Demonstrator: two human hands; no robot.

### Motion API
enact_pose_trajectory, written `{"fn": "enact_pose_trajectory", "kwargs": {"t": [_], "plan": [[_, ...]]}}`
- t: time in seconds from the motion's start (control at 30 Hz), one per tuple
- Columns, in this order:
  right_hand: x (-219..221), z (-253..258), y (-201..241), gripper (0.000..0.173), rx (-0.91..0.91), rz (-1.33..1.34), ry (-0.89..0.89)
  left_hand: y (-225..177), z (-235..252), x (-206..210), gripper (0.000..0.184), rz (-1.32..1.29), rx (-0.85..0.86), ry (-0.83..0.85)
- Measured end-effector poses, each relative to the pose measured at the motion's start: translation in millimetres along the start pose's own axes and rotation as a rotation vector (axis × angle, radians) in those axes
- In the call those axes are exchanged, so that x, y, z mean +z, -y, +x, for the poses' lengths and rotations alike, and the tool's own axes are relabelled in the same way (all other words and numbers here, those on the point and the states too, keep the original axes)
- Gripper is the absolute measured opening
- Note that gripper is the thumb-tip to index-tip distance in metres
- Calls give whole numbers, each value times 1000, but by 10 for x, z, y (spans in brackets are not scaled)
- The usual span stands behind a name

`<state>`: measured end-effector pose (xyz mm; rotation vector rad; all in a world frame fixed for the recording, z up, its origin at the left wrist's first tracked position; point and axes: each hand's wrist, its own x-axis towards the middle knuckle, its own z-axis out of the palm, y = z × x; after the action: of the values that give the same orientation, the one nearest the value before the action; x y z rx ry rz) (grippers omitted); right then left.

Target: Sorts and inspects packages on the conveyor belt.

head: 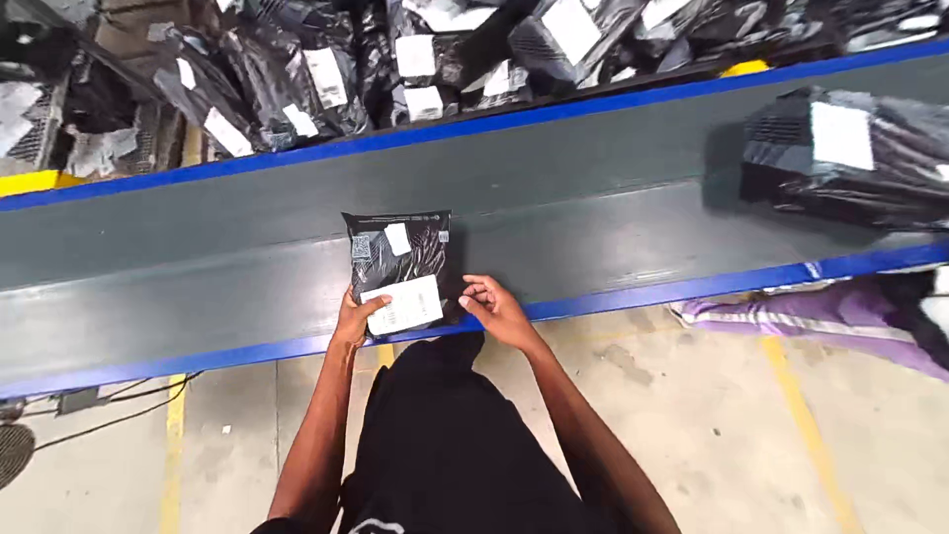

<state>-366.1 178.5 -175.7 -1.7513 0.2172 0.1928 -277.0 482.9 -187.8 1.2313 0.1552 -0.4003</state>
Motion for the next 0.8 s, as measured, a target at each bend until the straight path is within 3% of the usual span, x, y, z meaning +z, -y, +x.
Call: {"fn": "enact_pose_trajectory", "kwargs": {"t": [0.17,0.3,0.37,0.43,0.53,0.6,0.67,0.73,0.8], "plan": [[851,-435,-87,39,-11,161,-162,-479,-302,-821,83,50,69,-21],[1494,-1192,-181,32,161,331,-263,-833,-553,-1168,78,82,-13,-59],[1716,-1612,-313,29,220,398,-332,-981,-563,-1154,69,129,-33,-40],[1896,-1896,-421,28,256,429,-412,-1297,-267,-1088,54,175,34,64],[1982,-1997,-432,30,315,423,-500,-1953,731,-863,36,233,273,173],[1960,-1873,-333,29,329,385,-573,-2414,1512,-464,53,332,337,92],[1918,-1667,-220,29,301,304,-676,-2738,2071,-99,68,447,278,-24],[1906,-1455,-85,31,283,236,-786,-2847,2380,72,70,486,257,88],[1947,-1289,51,32,271,254,-873,-2637,2477,143,61,481,312,295]]}}
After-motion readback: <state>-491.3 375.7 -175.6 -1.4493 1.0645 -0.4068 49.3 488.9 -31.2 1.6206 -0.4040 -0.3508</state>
